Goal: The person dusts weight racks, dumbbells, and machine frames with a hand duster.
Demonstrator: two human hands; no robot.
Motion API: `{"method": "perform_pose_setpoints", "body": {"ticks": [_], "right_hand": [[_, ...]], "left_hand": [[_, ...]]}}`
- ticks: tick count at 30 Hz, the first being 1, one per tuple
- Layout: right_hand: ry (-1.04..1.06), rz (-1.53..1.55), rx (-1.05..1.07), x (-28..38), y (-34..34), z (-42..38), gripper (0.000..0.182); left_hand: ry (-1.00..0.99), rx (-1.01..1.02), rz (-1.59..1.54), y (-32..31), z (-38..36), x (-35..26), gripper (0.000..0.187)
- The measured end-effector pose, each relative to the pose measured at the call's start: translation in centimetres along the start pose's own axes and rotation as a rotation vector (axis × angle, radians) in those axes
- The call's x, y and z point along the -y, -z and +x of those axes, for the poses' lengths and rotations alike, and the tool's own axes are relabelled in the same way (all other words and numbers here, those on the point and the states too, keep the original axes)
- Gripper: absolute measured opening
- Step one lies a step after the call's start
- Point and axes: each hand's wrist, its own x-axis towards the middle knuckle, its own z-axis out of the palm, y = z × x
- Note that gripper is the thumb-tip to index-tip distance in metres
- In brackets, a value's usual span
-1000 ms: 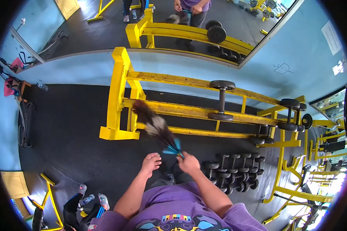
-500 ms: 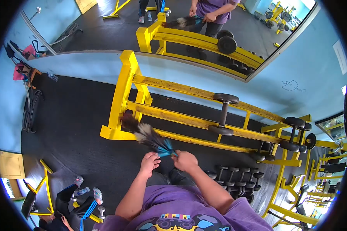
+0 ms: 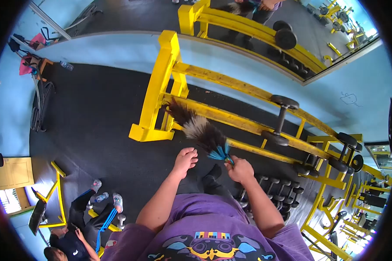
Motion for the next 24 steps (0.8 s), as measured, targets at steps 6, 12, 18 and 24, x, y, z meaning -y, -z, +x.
{"method": "perform_pose_setpoints", "body": {"ticks": [6, 12, 18, 24], "right_hand": [[0.037, -0.031, -0.006, 2.1, -0.6, 0.3, 0.035], [-0.066, 0.039, -0.012, 4.4, 0.2, 1.9, 0.037], [-0.038, -0.011, -0.063, 3.8, 1.0, 1.8, 0.038], [-0.098, -0.030, 0.050, 5.2, 1.3, 0.8, 0.040]], "left_hand": [[0.005, -0.038, -0.068, 2.6, 1.6, -1.5, 0.036], [-0.010, -0.018, -0.065, 3.8, 1.8, -3.0, 0.039], [-0.003, 0.011, 0.003, 4.6, 2.3, -5.0, 0.037], [0.012, 0.033, 0.053, 4.5, 3.5, -6.8, 0.036]]}}
